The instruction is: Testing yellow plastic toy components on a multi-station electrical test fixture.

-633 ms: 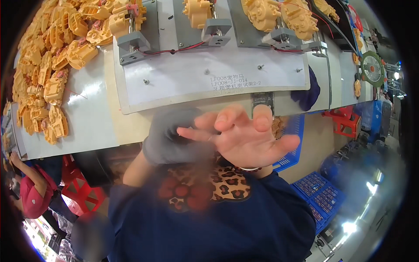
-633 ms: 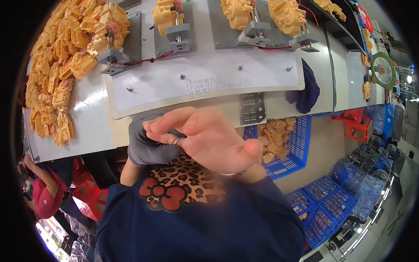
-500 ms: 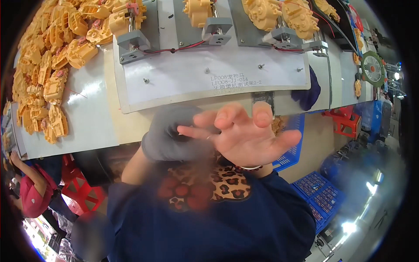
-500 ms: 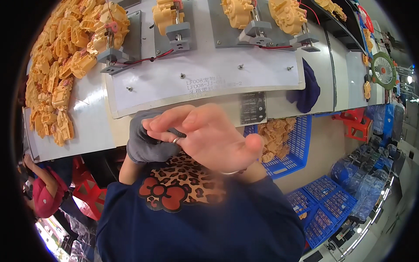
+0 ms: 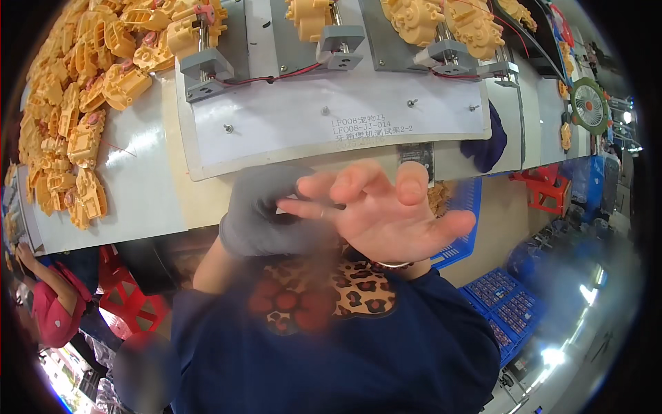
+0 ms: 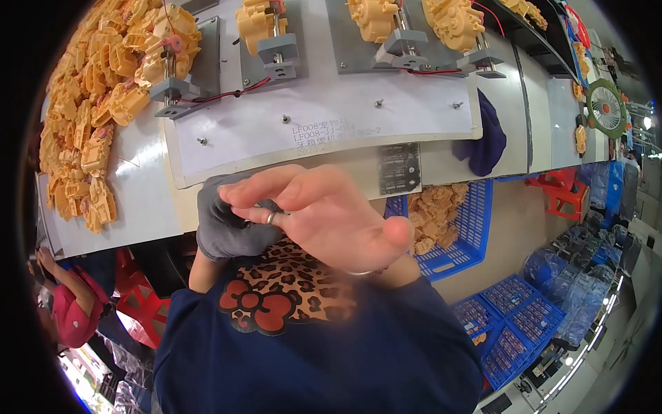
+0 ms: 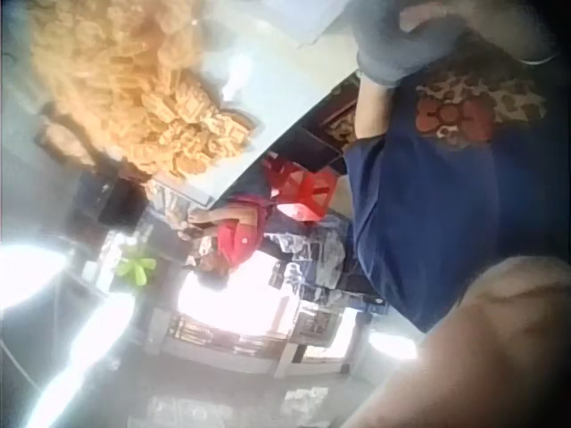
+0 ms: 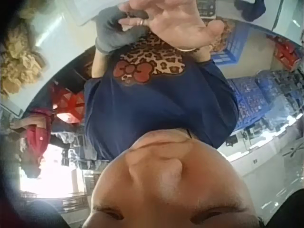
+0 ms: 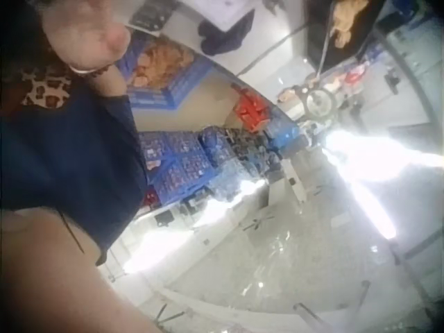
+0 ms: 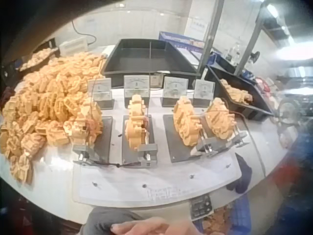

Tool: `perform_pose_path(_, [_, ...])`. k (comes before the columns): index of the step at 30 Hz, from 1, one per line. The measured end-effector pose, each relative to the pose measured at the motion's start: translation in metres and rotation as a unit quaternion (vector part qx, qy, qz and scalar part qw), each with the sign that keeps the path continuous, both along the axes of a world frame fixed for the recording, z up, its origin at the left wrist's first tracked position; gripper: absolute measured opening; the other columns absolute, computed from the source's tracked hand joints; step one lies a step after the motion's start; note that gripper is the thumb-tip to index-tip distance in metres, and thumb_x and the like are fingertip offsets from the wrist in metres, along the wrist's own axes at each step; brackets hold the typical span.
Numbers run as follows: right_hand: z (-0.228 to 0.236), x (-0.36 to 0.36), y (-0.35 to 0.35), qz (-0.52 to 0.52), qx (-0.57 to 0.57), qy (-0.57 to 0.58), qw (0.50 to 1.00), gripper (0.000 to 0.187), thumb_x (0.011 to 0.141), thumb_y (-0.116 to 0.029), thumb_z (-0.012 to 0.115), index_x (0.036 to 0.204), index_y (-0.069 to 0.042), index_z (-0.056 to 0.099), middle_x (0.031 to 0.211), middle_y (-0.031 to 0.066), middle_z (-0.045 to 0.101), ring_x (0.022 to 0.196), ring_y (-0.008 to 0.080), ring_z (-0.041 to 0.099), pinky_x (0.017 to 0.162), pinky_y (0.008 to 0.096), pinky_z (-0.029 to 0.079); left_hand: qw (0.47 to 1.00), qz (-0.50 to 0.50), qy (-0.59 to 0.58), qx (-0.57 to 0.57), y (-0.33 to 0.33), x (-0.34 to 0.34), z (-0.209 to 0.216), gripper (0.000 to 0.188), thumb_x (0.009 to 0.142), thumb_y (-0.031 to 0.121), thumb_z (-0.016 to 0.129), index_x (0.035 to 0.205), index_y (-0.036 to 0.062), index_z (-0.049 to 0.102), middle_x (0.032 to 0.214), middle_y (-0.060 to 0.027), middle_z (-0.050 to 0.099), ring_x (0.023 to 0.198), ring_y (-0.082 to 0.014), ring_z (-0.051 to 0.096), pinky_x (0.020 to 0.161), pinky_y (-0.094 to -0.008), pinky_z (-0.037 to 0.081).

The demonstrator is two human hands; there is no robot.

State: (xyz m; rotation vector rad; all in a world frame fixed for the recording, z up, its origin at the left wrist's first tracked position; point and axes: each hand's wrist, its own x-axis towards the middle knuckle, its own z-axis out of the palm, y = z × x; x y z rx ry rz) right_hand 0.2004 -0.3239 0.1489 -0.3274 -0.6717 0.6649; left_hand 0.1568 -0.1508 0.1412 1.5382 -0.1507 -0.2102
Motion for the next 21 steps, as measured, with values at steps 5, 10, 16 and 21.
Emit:
perform_pose_path(5, [-0.001, -0.001, 0.003, 0.0, 0.016, -0.004, 1.0, 0.054, 0.091, -0.061, 0.039, 0.129, -0.022, 0.043, 0.141, 0.0204, 0.032, 0.135, 0.0506, 0.015, 0.103, 0.072, 0.01, 0.996, -0.033, -0.05, 0.072, 0.007, 0.002, 0.0, 0.019, 0.066, 0.006, 0.071, 0.081, 0.0035, 0.062, 0.069, -0.0003, 0.059, 0.065, -0.0061, 0.05, 0.056, -0.0257, 0.043])
perform_pose_path(10, [-0.001, -0.002, 0.003, -0.001, 0.005, -0.002, 1.0, 0.056, 0.091, -0.063, 0.036, 0.13, -0.022, 0.041, 0.142, 0.0223, 0.03, 0.135, 0.0513, 0.015, 0.103, 0.072, 0.01, 0.995, -0.04, -0.035, 0.087, 0.007, 0.004, 0.001, 0.024, 0.063, 0.009, 0.075, 0.083, 0.0039, 0.062, 0.067, -0.0006, 0.059, 0.063, -0.0063, 0.05, 0.055, -0.0256, 0.044])
perform_pose_path(16, [0.0, -0.001, 0.006, -0.003, 0.001, -0.026, 1.0, 0.061, 0.091, -0.063, 0.032, 0.133, -0.019, 0.038, 0.142, 0.0255, 0.027, 0.135, 0.0513, 0.015, 0.104, 0.071, 0.012, 0.999, 0.01, 0.019, -0.037, 0.004, 0.001, 0.007, 0.027, 0.062, 0.01, 0.077, 0.085, 0.0042, 0.063, 0.071, -0.0011, 0.061, 0.066, -0.0062, 0.052, 0.059, -0.0252, 0.045])
perform_pose_path(21, [-0.001, 0.0, 0.012, -0.001, 0.021, -0.047, 0.999, 0.064, 0.092, -0.064, 0.03, 0.134, -0.016, 0.036, 0.141, 0.0291, 0.027, 0.134, 0.0524, 0.015, 0.104, 0.0698, 0.013, 1.0, -0.025, -0.009, 0.014, 0.011, 0.001, 0.006, 0.026, 0.063, 0.008, 0.076, 0.086, 0.0041, 0.064, 0.073, -0.0019, 0.062, 0.068, -0.0069, 0.054, 0.06, -0.0249, 0.046])
